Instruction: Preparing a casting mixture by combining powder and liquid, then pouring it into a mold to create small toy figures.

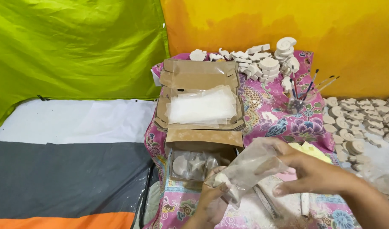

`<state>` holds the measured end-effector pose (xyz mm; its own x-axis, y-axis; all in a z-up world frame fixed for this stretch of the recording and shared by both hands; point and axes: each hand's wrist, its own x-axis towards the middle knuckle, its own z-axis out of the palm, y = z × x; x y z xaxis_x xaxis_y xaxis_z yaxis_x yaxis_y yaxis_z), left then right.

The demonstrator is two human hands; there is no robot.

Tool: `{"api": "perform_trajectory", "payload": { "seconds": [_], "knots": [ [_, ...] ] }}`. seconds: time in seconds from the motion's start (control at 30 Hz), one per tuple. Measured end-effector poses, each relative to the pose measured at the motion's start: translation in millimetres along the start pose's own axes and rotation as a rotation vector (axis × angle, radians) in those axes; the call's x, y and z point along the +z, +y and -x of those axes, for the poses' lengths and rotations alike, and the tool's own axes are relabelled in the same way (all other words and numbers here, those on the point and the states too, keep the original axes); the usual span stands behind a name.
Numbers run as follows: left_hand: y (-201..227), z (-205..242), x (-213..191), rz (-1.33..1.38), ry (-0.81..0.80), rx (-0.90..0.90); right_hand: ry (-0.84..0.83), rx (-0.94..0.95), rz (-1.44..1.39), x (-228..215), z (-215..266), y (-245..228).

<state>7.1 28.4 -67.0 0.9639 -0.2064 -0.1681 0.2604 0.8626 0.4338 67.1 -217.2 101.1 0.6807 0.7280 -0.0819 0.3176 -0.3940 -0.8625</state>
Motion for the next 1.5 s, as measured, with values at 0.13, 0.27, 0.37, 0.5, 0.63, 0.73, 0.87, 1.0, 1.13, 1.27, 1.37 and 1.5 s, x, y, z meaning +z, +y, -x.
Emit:
{"api": "perform_trajectory", "payload": {
  "seconds": [0.13,0.27,0.37,0.5,0.63,0.73,0.87,1.0,1.13,1.27,1.37,1.5],
  "knots": [
    [3.2,4.0,2.6,-0.039,-0.052,-0.012,0.051,0.242,0.362,-0.9,-2.4,11.3],
    [10.1,6.4,6.5,-0.07,-0.026,-0.057,0.133,0.061,0.175,-23.8,11.3,-4.5],
    [15.2,3.2,6.4,-0.063,0.01,-0.012,0.285,-0.084,-0.071,-34.7,20.2,-17.7],
    [16.3,4.8,8.2,-0.046,-0.012,-0.043,0.367,0.087,0.132,-32.4,5.0,-14.2],
    [10.3,11.5,12.1,-0.125,-0.121,-0.046,0.233,0.232,0.289,-3.5,-25.2,-23.6],
    [11.0,10.7,7.7,-0.205,-0.166,-0.027,0.34,0.44,-0.042,6.1,-33.1,-35.9],
    [16.4,13.2,1.2,-0.412,-0.252,0.026,0.501,0.179,0.389,13.9,-30.6,-34.4],
    [28.5,18.7,6.4,-0.896,-0.244,0.078,0.628,-0.24,0.9,34.0,-26.7,-20.0],
    [25.9,13.6,16.0,-1.236,-0.205,0.178,0.46,-0.369,0.968,54.6,-27.8,-16.1],
    [11.2,0.9,14.7,-1.366,-0.151,0.233,0.439,-0.497,1.086,71.2,-42.3,8.8],
    [4.0,-5.1,10.8,-1.516,-0.148,0.35,0.444,-0.468,1.09,67.1,-50.4,38.0],
    [-14.4,-10.7,-14.1,-1.478,-0.076,0.401,0.49,-0.422,1.043,60.6,-55.5,54.9]
  ]
}}
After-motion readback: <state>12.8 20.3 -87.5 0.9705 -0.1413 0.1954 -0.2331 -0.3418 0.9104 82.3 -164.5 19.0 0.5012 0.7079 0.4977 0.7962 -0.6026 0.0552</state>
